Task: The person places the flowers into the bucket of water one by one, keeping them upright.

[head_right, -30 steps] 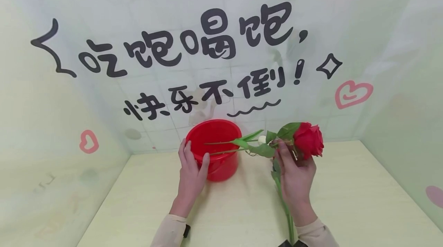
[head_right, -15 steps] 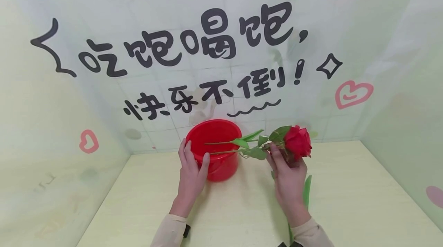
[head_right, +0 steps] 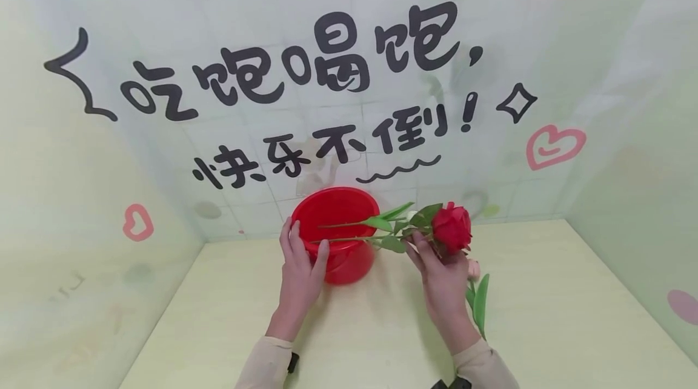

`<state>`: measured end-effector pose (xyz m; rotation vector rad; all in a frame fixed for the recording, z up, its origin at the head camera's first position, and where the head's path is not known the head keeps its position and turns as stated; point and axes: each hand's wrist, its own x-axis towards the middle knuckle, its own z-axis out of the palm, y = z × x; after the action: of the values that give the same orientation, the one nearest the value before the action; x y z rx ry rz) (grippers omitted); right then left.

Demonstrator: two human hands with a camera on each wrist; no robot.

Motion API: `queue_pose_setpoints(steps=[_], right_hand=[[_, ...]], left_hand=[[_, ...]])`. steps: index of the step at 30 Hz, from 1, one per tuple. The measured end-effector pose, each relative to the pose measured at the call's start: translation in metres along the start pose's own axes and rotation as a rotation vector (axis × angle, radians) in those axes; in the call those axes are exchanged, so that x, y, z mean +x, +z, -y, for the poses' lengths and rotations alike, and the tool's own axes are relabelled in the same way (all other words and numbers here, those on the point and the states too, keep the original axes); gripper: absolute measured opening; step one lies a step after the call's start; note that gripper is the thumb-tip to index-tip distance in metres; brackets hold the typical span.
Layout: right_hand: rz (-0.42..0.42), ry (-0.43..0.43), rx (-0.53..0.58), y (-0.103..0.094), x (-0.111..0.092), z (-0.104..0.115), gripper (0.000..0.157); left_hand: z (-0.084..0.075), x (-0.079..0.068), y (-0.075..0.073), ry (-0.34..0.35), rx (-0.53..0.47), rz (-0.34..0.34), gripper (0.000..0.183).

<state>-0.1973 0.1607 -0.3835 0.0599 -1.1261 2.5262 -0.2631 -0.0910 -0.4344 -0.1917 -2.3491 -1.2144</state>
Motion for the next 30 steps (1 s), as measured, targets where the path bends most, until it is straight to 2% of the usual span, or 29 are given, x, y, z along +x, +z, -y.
queue_pose_setpoints(steps=[4,9,17,23,30], right_hand=[[0.045,-0.022,-0.013,-0.001,-0.001,-0.005,0.034],[0.067,-0.033,-0.049,-0.001,-0.002,-0.008,0.038],[0.065,-0.012,-0.058,-0.001,-0.003,-0.012,0.039],[0.093,-0.011,-0.063,-0.003,-0.004,-0.015,0.043],[0.13,0.033,-0.086,-0.004,-0.001,-0.015,0.043]], left_hand=[[0.002,-0.001,-0.001,-0.005,0.007,0.003,0.104],[0.005,0.0,0.001,0.02,0.013,-0.004,0.102],[0.007,0.001,0.004,0.04,0.008,-0.015,0.1],[0.004,0.002,0.003,0.031,0.0,0.003,0.1],[0.002,0.002,0.003,0.024,0.008,-0.006,0.102]])
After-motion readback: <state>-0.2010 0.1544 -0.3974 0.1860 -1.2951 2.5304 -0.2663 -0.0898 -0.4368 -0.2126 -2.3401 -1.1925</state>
